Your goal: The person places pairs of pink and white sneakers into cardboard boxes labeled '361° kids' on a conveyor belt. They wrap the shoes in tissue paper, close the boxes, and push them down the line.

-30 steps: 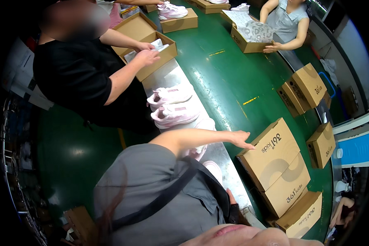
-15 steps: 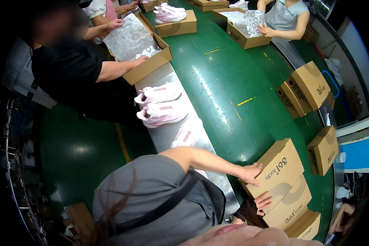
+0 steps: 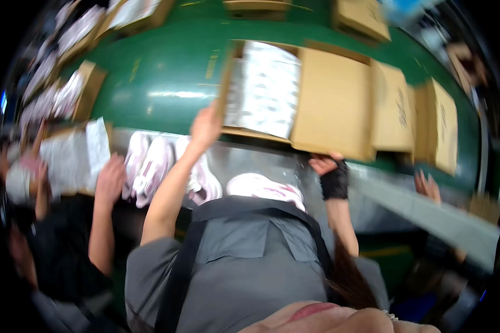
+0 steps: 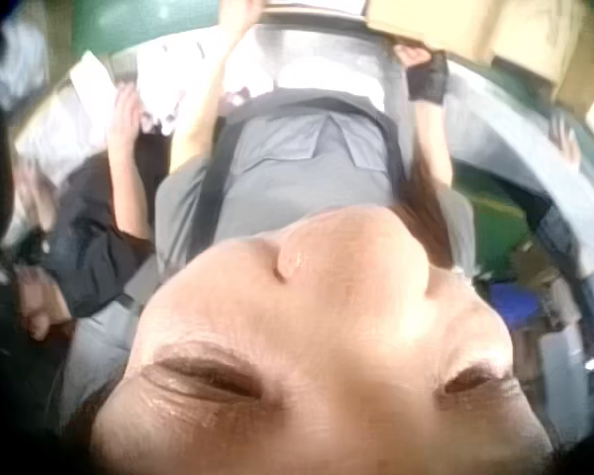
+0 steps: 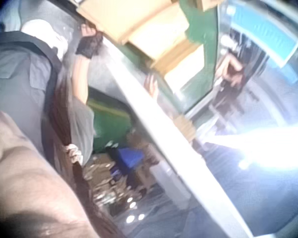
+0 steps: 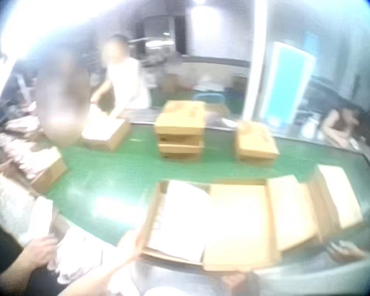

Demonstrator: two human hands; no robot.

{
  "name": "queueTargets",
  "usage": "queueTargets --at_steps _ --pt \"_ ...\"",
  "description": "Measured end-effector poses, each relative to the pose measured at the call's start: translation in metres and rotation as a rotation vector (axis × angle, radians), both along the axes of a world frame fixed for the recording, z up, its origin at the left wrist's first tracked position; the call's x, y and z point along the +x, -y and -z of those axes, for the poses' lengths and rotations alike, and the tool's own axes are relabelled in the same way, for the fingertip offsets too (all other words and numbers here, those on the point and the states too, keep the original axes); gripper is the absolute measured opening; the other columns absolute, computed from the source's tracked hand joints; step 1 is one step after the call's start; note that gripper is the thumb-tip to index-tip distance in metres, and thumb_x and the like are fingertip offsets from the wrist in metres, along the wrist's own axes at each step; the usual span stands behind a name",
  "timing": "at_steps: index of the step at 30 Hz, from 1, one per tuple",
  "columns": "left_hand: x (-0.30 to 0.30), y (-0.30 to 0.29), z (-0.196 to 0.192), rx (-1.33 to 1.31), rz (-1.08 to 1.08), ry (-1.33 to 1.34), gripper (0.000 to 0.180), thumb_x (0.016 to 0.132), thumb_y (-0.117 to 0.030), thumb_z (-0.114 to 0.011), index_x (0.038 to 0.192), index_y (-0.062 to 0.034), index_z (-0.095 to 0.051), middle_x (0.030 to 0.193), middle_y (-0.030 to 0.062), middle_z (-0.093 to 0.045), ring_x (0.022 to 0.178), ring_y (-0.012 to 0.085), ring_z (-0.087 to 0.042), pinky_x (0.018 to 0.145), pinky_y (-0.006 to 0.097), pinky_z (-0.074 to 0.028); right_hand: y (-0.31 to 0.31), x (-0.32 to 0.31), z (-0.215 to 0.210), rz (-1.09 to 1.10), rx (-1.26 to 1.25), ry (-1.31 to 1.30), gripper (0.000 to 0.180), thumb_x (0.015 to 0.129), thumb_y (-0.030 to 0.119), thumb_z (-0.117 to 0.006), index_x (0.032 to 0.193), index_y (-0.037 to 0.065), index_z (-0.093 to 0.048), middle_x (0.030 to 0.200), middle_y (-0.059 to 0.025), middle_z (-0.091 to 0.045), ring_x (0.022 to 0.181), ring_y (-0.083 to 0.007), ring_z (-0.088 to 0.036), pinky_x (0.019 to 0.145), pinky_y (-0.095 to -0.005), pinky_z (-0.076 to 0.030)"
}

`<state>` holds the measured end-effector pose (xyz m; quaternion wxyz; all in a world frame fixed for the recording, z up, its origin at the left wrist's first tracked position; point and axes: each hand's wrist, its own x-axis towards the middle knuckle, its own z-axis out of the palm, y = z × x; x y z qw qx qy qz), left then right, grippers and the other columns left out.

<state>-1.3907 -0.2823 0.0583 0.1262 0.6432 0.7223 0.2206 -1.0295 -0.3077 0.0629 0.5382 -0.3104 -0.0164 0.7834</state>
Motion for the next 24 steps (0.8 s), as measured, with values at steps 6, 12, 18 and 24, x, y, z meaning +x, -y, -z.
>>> queueTargets --at_steps 6,12,18,24 --pt "0.037 -0.010 -0.057 0.237 0.142 -0.177 0.057 0.073 -0.021 -0.064 0.121 -0.0006 -0.040 0.096 0.0147 -0.046 0.081 0.0285 -0.050 0.070 0.036 -0.042 0.043 -0.017 -0.045 -0.196 0.117 0.707 0.021 0.081 0.023 -0.055 0.090 0.004 -0.052 0.084 -0.0091 -0.061 0.074 -0.0137 -0.059 0.066 -0.0263 -0.046" --pt "0.076 -0.049 -0.027 0.033 0.065 0.126 0.078 0.072 -0.040 -0.064 0.118 0.0136 -0.032 0.121 0.0284 -0.035 0.113 0.0388 -0.035 0.096 0.039 -0.028 0.087 -0.062 -0.103 -0.661 0.600 0.889 0.025 0.079 0.016 -0.058 0.097 0.000 -0.054 0.085 -0.0074 -0.058 0.081 -0.0136 -0.054 0.073 -0.0265 -0.043" --pt "0.056 -0.065 0.019 -0.560 -0.140 1.330 0.047 0.075 -0.018 -0.065 0.109 0.0090 -0.047 0.102 0.0127 -0.054 0.087 0.0221 -0.054 0.073 0.034 -0.046 0.105 -0.073 -0.073 -0.560 0.764 0.897 0.029 0.080 0.014 -0.058 0.103 0.000 -0.049 0.086 -0.0067 -0.059 0.083 -0.0149 -0.056 0.075 -0.0274 -0.043" --pt "0.055 -0.062 -0.026 -0.303 -0.010 1.199 0.028 0.079 -0.013 -0.057 0.103 0.0018 -0.052 0.091 0.0092 -0.058 0.076 0.0179 -0.058 0.056 0.028 -0.049 0.122 -0.078 -0.070 -0.486 0.779 0.990 0.033 0.078 0.016 -0.059 0.106 0.001 -0.049 0.089 -0.0082 -0.059 0.084 -0.0151 -0.056 0.075 -0.0274 -0.043"
